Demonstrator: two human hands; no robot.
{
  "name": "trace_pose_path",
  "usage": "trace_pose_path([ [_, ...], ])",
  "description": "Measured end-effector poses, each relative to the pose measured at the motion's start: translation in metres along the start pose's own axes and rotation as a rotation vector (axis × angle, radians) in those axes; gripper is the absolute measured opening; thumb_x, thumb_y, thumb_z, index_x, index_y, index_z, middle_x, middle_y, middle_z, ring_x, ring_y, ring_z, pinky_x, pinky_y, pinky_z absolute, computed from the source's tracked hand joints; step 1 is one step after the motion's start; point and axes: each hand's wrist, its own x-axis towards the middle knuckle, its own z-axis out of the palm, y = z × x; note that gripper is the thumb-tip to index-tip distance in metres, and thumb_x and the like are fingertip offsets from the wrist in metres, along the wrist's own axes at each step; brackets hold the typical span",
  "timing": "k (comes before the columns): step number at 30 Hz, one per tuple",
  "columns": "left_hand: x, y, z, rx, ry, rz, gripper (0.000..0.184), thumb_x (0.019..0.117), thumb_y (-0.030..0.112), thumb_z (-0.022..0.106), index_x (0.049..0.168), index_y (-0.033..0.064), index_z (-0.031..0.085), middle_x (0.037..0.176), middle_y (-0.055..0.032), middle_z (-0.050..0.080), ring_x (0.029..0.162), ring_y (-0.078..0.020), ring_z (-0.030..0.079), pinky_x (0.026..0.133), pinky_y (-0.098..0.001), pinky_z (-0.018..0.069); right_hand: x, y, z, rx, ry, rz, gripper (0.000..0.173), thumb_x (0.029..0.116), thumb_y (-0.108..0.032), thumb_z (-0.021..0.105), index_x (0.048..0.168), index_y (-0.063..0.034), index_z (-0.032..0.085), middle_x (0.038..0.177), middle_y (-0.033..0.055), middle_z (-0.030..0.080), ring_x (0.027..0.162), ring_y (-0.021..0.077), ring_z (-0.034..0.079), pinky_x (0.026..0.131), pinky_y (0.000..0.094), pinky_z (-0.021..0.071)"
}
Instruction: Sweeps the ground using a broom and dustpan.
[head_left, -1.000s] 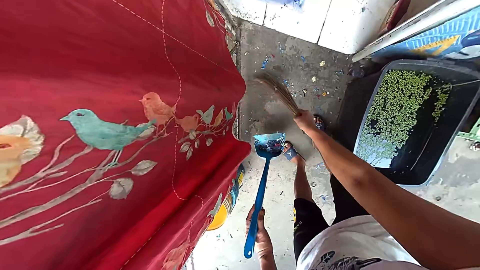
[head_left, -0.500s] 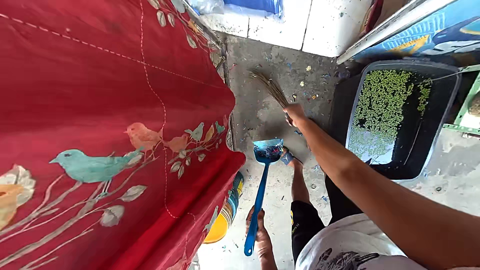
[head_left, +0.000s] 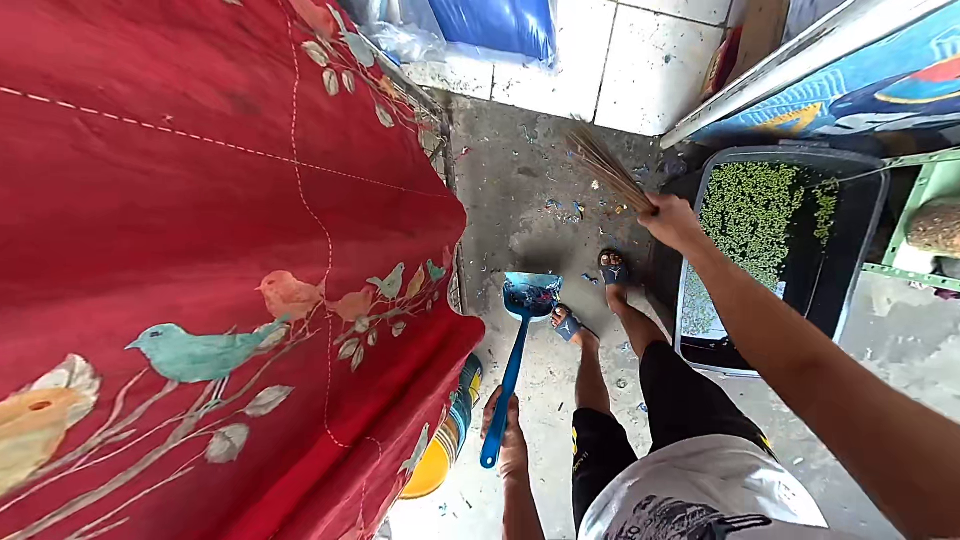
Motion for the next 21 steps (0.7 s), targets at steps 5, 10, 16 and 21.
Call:
trace_pose_path([
  [5,0.054,0.022,0.033,0.139,-0.087,0.118,0.041,0.0921,0.016,0.073,0.129,0.0006,0.066,0.121,-0.0111,0.071,0.112,-0.017,0.068,0.101,-0.0371,0.0551,0.038,-0.007,0.041,-0.341,-0.249,-0.072,0.04,0.09,-0.019,0.068,0.127,-0.0049,0.065,0.119,0.0274,0.066,0.112,0.0494,0.063,0.085,0.0727,0.0507],
  [10,0.111,0.05,0.069,0.269,-0.203,0.241,0.038,0.0899,0.019,0.075,0.125,0.0047,0.07,0.119,-0.0098,0.073,0.109,-0.0149,0.07,0.099,-0.0362,0.0563,-0.084,0.046,0.042,-0.176,-0.212,-0.054,0.056,0.0986,-0.026,0.064,0.152,-0.018,0.05,0.126,0.0219,0.066,0.114,0.0446,0.064,0.092,0.0693,0.0513],
  [16,0.177,0.127,0.115,0.476,-0.41,0.342,0.035,0.0887,0.022,0.077,0.121,0.0074,0.072,0.117,-0.0132,0.072,0.11,-0.0242,0.069,0.099,-0.0479,0.0556,-0.165,0.104,0.008,0.092,-0.073,0.178,0.059,0.0994,-0.029,0.063,0.156,-0.0221,0.047,0.125,0.0193,0.069,0.113,0.0389,0.066,0.099,0.0641,0.0499],
  [21,0.226,0.176,0.168,0.573,-0.48,0.457,0.035,0.0864,0.019,0.079,0.119,0.0081,0.072,0.117,-0.0144,0.072,0.11,-0.0274,0.069,0.1,-0.0526,0.0547,-0.142,0.123,0.019,0.171,-0.003,0.275,0.06,0.0983,-0.026,0.067,0.155,-0.0185,0.049,0.117,0.0235,0.07,0.109,0.0442,0.066,0.094,0.0684,0.0498],
])
